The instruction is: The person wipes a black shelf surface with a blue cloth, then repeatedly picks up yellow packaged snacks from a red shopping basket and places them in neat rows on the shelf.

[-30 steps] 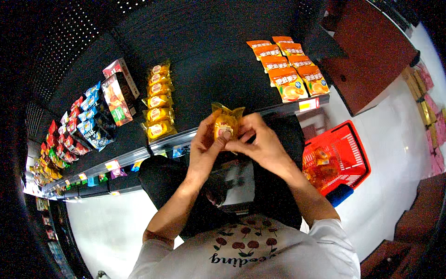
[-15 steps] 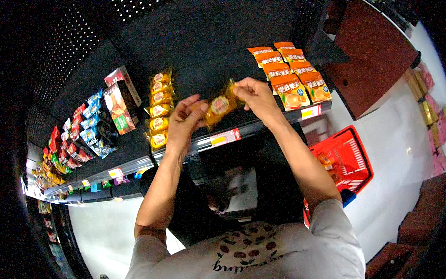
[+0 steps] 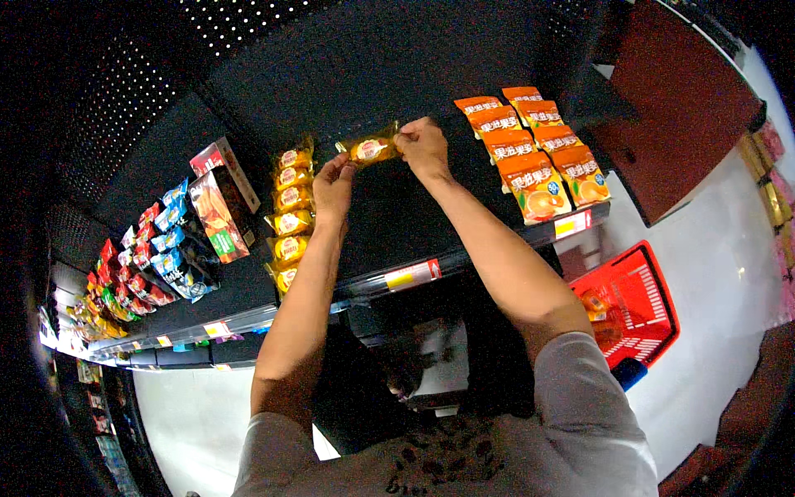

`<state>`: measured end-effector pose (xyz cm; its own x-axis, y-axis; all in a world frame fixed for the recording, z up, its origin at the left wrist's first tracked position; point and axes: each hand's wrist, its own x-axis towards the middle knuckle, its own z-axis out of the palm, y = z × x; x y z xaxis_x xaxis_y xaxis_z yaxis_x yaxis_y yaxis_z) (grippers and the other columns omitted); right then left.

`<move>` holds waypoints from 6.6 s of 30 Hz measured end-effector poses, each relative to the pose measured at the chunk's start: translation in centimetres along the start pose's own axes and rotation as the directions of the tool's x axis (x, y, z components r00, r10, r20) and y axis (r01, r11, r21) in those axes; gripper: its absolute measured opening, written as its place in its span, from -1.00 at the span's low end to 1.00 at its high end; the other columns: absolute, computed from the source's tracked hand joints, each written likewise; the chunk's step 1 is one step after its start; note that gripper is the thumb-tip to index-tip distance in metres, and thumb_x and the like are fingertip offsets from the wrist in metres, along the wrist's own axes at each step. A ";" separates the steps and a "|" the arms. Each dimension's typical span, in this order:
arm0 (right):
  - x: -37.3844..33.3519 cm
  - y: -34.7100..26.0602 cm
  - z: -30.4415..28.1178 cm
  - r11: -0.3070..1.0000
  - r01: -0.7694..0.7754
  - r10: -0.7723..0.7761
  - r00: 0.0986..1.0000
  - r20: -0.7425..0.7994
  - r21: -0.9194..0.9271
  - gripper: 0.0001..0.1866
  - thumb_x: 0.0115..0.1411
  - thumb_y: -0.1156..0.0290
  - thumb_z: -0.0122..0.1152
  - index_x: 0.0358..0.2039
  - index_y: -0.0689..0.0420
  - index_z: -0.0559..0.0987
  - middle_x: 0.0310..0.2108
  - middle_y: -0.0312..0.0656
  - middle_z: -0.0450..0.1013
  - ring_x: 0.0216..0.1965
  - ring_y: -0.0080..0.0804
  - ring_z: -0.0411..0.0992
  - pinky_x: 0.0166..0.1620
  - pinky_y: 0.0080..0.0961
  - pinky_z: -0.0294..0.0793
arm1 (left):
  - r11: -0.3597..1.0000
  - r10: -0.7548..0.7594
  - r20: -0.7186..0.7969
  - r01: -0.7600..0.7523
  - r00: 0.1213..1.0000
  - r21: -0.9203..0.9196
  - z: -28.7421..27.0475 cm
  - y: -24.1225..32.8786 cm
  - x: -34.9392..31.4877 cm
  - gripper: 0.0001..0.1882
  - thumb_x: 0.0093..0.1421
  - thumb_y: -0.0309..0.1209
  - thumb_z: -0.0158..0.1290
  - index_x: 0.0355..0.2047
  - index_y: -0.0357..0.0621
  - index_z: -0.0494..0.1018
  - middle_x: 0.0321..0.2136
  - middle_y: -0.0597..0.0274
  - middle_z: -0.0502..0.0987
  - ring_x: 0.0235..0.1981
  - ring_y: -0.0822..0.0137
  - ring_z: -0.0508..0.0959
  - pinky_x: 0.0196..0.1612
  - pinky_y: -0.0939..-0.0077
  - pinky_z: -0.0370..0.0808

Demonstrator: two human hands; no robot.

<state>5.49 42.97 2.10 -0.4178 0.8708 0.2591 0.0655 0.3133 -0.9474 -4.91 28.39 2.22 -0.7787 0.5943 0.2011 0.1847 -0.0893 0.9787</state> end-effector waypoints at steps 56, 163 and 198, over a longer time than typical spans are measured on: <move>-3.6 -7.2 -5.9 0.890 0.268 -0.334 0.934 0.126 0.370 -0.75 0.36 0.34 0.01 -0.06 0.16 0.54 -0.28 -0.19 0.54 -0.28 -0.52 0.51 -0.32 -0.61 0.55 | 0.943 0.243 0.212 -0.282 0.947 0.179 2.0 0.3 -0.2 -0.74 0.27 -0.42 0.07 -0.07 -0.24 0.48 -0.21 0.11 0.60 -0.19 0.33 0.59 -0.15 0.44 0.52; -11.8 -5.4 -6.9 0.997 0.076 -0.076 0.971 0.228 0.008 -0.81 0.17 0.37 0.31 -0.31 0.18 0.52 -0.41 -0.32 0.48 -0.41 -0.68 0.38 -0.50 -0.68 0.44 | 0.992 0.055 -0.025 -0.058 0.998 -0.111 -2.7 4.4 -9.9 -0.81 0.24 -0.48 0.13 -0.19 -0.19 0.38 -0.34 0.35 0.49 -0.36 0.54 0.45 -0.24 0.68 0.40; 1.3 4.0 5.9 0.957 0.226 -0.198 0.967 0.159 -0.181 -0.77 0.11 0.37 0.26 -0.22 0.16 0.59 -0.27 -0.02 0.56 -0.18 -0.09 0.54 -0.07 -0.25 0.50 | 0.890 0.122 -0.168 -0.033 0.978 0.454 -0.3 -6.1 4.7 -0.50 0.08 -0.40 0.18 -0.01 -0.43 0.36 -0.08 -0.31 0.49 0.02 -0.11 0.49 0.10 0.19 0.40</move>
<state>-0.16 43.09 -2.44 -0.5613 0.7199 0.4083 0.1325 0.5652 -0.8142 -9.92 31.50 -2.81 -0.8401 0.4359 0.3229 0.4622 0.2637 0.8466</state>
